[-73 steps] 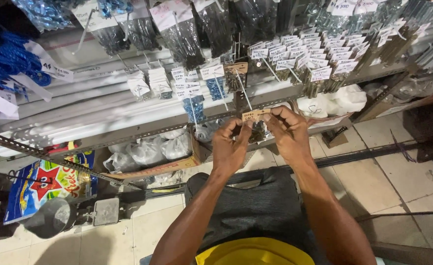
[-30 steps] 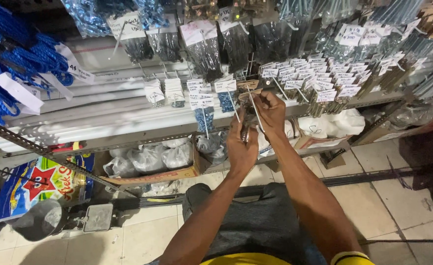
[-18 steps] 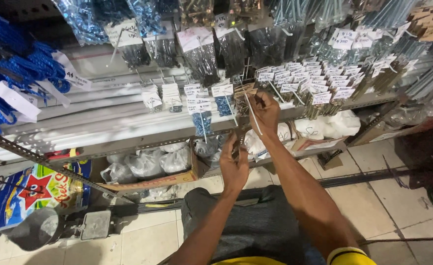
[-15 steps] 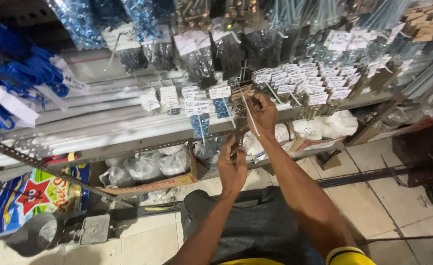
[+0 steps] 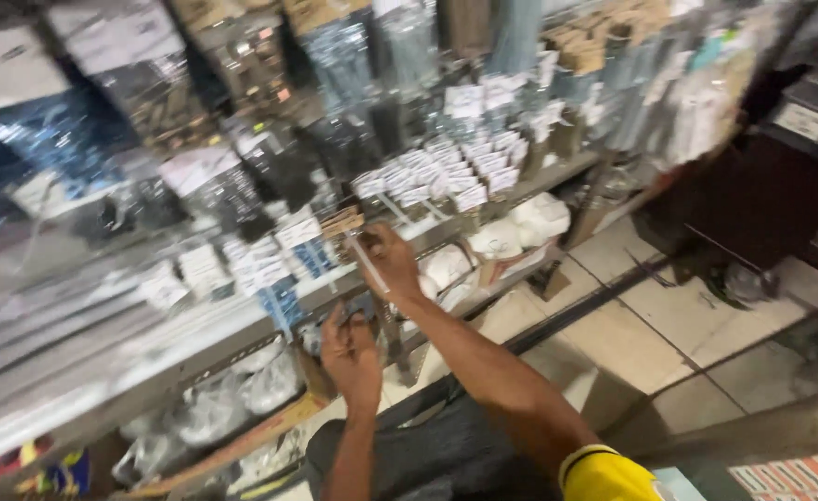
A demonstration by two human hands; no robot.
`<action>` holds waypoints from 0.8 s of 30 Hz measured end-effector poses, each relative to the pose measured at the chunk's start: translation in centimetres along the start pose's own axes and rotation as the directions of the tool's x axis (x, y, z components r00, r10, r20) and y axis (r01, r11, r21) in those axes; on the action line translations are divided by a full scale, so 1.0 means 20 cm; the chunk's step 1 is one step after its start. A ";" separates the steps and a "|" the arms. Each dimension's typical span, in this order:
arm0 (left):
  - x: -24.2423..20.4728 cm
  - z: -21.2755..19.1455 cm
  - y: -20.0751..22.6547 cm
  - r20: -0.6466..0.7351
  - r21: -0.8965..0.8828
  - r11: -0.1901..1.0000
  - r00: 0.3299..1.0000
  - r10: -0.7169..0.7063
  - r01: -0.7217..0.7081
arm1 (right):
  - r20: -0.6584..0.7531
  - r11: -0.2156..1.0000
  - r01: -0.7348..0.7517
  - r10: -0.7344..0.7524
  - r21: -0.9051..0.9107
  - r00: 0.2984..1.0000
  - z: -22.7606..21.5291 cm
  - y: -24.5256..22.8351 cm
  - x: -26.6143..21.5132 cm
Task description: The person is taking small plastic bags containing hardware supplies from a storage bin and hanging them individually onto hooks on a display rack.
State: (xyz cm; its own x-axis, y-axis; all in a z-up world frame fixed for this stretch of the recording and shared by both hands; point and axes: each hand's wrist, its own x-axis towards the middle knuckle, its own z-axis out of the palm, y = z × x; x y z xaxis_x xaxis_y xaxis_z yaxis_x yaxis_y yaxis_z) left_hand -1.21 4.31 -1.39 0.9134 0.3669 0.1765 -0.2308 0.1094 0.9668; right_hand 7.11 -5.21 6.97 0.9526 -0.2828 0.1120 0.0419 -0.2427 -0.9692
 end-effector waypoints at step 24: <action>-0.35 0.31 0.18 0.245 0.123 0.980 0.952 -0.185 0.159 | 0.057 0.982 0.164 -0.170 0.091 0.984 -0.65 0.13 -0.34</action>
State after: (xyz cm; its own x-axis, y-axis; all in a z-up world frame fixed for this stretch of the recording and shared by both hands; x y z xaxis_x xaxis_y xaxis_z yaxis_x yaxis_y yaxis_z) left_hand -6.34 -3.70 1.95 0.9941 0.1026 0.0347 -0.0402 0.0520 0.9978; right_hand -3.09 -15.89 6.62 0.9474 -0.1839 0.2621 0.2248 -0.2006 -0.9535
